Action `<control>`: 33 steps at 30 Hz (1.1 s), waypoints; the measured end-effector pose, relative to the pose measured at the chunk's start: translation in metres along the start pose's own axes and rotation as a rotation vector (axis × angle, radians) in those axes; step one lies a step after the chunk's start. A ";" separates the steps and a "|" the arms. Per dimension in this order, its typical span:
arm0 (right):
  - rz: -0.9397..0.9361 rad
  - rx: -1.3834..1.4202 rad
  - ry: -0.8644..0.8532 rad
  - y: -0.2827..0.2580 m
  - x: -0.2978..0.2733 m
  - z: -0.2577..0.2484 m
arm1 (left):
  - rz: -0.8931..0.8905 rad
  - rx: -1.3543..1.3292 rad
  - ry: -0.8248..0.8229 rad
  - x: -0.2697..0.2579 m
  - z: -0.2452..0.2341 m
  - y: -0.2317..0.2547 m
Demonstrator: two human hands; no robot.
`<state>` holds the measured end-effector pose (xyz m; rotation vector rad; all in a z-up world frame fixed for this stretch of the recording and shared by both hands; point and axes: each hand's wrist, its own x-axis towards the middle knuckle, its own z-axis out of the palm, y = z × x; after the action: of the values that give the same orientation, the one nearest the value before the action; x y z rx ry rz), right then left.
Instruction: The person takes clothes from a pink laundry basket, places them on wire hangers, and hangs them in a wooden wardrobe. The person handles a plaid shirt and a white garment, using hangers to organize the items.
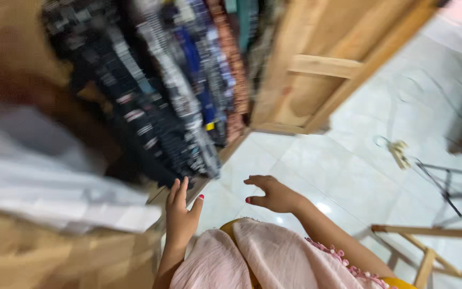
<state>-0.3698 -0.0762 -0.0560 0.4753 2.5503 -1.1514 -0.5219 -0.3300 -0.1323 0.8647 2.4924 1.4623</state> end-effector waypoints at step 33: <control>1.028 0.665 1.295 0.143 -0.295 0.131 | 0.579 0.049 -1.745 -0.008 0.371 0.276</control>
<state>-0.0272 -0.1383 -0.1154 2.9737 1.7442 -1.3407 -0.2610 0.0506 -0.0983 1.7797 0.9324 0.1804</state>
